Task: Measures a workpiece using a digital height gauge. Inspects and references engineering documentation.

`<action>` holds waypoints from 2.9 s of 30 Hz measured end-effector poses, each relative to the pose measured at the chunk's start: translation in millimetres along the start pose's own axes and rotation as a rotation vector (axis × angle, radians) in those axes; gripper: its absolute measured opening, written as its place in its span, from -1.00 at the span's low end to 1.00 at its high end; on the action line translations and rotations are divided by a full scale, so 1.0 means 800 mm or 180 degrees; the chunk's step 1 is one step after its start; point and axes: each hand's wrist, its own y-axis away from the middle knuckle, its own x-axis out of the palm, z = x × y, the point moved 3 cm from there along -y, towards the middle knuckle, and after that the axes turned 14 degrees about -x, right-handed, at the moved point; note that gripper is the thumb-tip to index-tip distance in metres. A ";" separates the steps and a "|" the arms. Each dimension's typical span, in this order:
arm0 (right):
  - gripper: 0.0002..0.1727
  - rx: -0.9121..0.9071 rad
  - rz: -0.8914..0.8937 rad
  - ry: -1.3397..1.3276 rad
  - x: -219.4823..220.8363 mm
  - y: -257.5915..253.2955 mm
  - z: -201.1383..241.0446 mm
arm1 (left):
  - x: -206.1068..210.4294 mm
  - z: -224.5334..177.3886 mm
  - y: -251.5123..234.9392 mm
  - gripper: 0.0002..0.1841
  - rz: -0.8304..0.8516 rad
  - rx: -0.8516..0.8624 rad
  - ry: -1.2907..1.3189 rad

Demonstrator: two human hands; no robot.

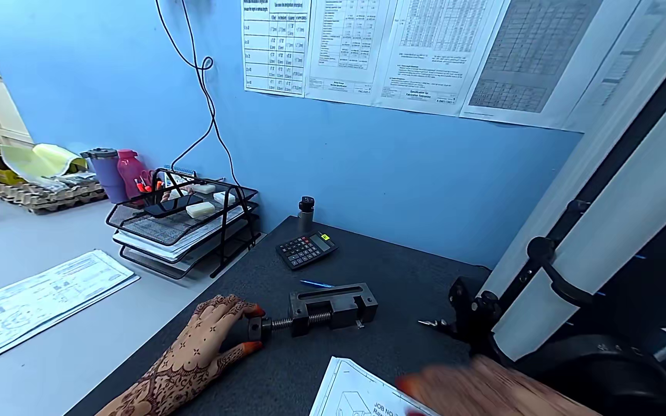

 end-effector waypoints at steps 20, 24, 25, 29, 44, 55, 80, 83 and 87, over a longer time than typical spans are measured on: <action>-0.78 0.0420 -0.0119 -0.0075 0.223 -0.008 -0.126 | -0.005 -0.008 0.002 -0.38 0.0362 -0.0093 -0.0041; -0.78 0.0456 -0.0199 -0.0127 0.222 -0.007 -0.125 | -0.003 -0.006 0.002 -0.37 0.0320 -0.0125 -0.0008; -0.78 0.0445 -0.0224 -0.0100 0.223 -0.007 -0.125 | -0.003 -0.005 0.003 -0.40 0.0221 -0.0078 0.0006; -0.78 0.0419 -0.0268 -0.0045 0.224 -0.006 -0.125 | -0.001 -0.002 0.002 -0.50 -0.0126 0.0239 0.0028; -0.76 0.0421 -0.0459 -0.0020 0.226 -0.007 -0.124 | 0.004 0.002 -0.001 -0.42 0.0180 0.0006 0.0219; -0.68 0.1000 0.0341 -0.0727 0.195 -0.021 -0.112 | -0.001 -0.010 0.002 -0.40 0.0212 -0.0047 -0.0033; -0.78 0.0499 -0.0350 -0.0295 0.224 -0.008 -0.121 | -0.024 -0.027 -0.008 -0.47 0.0659 -0.0078 -0.0153; -0.76 0.0540 -0.0245 -0.0399 0.224 -0.010 -0.121 | -0.027 -0.025 -0.012 -0.48 0.0980 -0.0338 0.0210; -0.74 0.0580 -0.0138 -0.0474 0.223 -0.009 -0.119 | -0.030 -0.029 -0.015 -0.50 0.0887 -0.0247 0.0042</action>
